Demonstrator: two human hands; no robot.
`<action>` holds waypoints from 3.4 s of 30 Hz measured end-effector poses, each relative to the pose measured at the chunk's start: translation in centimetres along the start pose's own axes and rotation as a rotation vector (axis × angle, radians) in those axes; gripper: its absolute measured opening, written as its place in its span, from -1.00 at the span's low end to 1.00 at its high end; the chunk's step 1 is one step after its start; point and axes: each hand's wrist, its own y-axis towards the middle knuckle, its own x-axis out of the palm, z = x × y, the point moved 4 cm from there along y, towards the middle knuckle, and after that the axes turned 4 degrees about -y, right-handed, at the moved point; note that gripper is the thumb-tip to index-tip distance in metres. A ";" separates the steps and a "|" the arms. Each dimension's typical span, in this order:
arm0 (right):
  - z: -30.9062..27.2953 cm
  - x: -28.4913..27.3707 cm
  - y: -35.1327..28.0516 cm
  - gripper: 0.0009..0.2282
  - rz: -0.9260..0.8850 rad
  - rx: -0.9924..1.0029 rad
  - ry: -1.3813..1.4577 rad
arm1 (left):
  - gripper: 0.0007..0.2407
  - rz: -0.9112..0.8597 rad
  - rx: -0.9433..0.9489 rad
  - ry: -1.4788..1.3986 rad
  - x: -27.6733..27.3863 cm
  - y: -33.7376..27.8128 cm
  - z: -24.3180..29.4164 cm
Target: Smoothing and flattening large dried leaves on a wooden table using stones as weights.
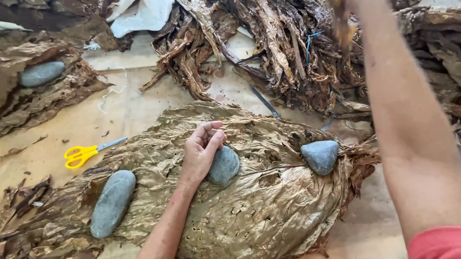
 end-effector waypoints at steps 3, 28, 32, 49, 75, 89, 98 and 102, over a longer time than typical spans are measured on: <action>-2.5 2.5 -6.5 -0.82 -0.072 0.075 0.132 | -0.74 -0.017 -0.005 0.012 -0.1 -0.1 -0.5; 27.2 15.1 2.1 -0.78 0.425 0.372 -0.182 | -0.86 0.015 -0.021 0.163 0.0 -0.2 -0.1; 23.6 9.6 3.4 -0.71 0.604 0.239 0.081 | -0.86 0.018 -0.022 0.165 0.1 -0.2 0.2; 7.6 -1.7 -4.8 -0.84 0.295 0.353 0.983 | -0.86 -0.037 -0.033 0.209 0.3 -0.3 0.5; -10.3 16.0 -27.4 -0.47 -0.368 -0.167 1.321 | -0.66 0.024 0.234 -0.318 -0.6 2.0 4.4; -20.1 -3.4 -16.9 -0.85 0.060 -0.510 1.295 | -0.80 0.139 0.846 0.371 -0.6 3.9 32.2; -17.6 1.3 -20.6 -0.93 -0.331 -0.134 1.766 | -0.88 0.223 0.700 0.494 -2.5 3.0 31.7; -15.3 5.2 -21.8 -0.91 -0.402 0.072 1.833 | -0.89 0.222 0.555 0.517 -3.0 3.8 28.3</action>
